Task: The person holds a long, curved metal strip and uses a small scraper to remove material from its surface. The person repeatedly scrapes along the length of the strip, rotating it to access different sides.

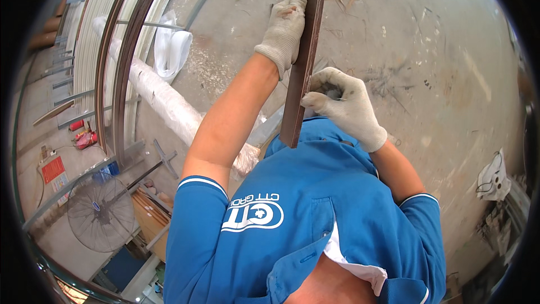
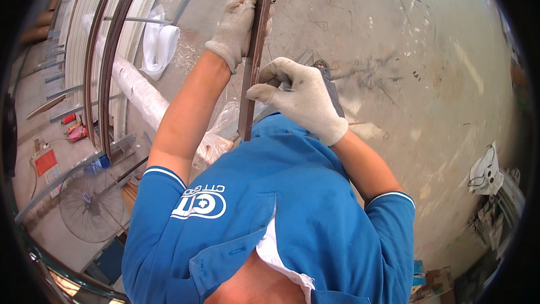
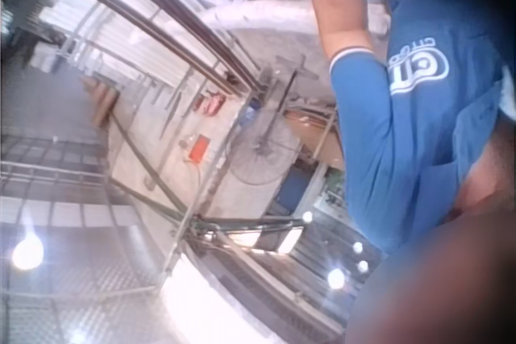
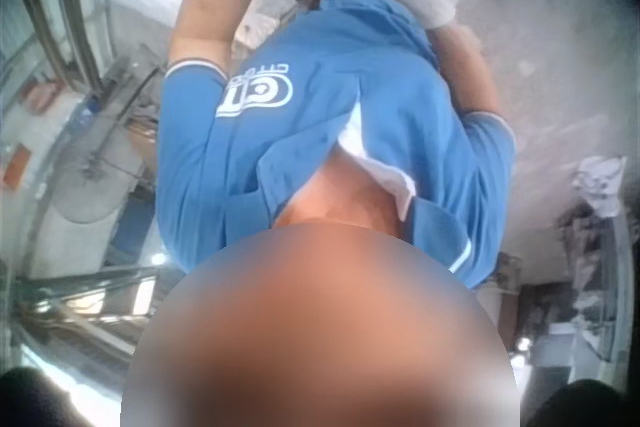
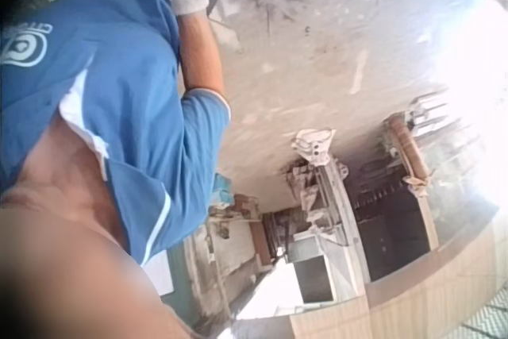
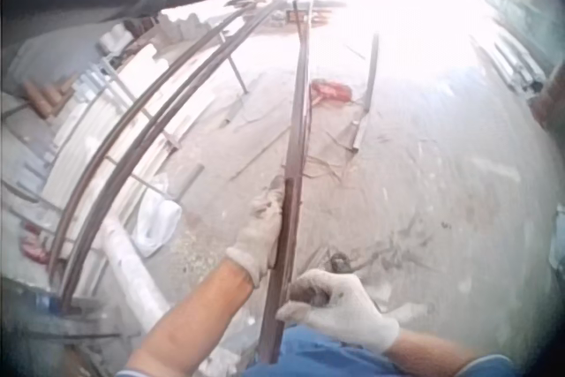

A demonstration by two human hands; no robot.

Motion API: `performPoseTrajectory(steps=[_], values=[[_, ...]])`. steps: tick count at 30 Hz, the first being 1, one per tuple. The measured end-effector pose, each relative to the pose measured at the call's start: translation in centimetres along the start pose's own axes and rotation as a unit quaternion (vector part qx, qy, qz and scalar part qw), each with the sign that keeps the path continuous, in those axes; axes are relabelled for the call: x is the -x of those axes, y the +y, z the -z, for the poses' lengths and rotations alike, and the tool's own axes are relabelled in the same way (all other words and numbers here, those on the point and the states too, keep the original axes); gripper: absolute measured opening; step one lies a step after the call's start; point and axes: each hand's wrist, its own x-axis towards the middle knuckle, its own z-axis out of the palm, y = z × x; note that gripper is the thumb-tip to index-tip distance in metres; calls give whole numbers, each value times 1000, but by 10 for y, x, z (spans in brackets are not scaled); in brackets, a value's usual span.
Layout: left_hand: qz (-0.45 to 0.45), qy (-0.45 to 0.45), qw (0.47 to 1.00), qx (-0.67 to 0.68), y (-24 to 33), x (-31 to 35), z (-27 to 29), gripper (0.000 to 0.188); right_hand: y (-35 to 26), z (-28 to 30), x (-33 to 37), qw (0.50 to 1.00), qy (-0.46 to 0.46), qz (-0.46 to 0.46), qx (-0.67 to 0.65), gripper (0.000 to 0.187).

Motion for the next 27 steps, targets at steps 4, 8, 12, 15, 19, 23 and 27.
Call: performPoseTrajectory(steps=[4, 8, 12, 15, 19, 23, 27], values=[[-53, 48, 994, -79, -7, -4, 4, 42, 0, -1, -10, 999, -16, -28, -4, 9], [-38, 54, 996, -54, -11, -7, 11, 42, -3, -1, -12, 993, -36, -39, -106, 12], [-101, 55, 990, -82, -16, -13, 18, 42, -4, 2, -14, 988, -56, -68, -129, 10], [-99, 58, 989, -93, -23, -16, 18, 42, -5, 4, -16, 993, -76, -70, 57, 11], [-80, 16, 995, -64, -24, -21, 26, 41, -7, 5, -18, 993, -63, -76, -67, 13], [-111, 28, 992, -46, -22, -17, 23, 39, -3, 2, -12, 987, -33, -122, -100, 13], [-96, 44, 994, -39, -18, -8, 14, 34, 5, -3, -10, 995, -1, -96, 36, 14]])
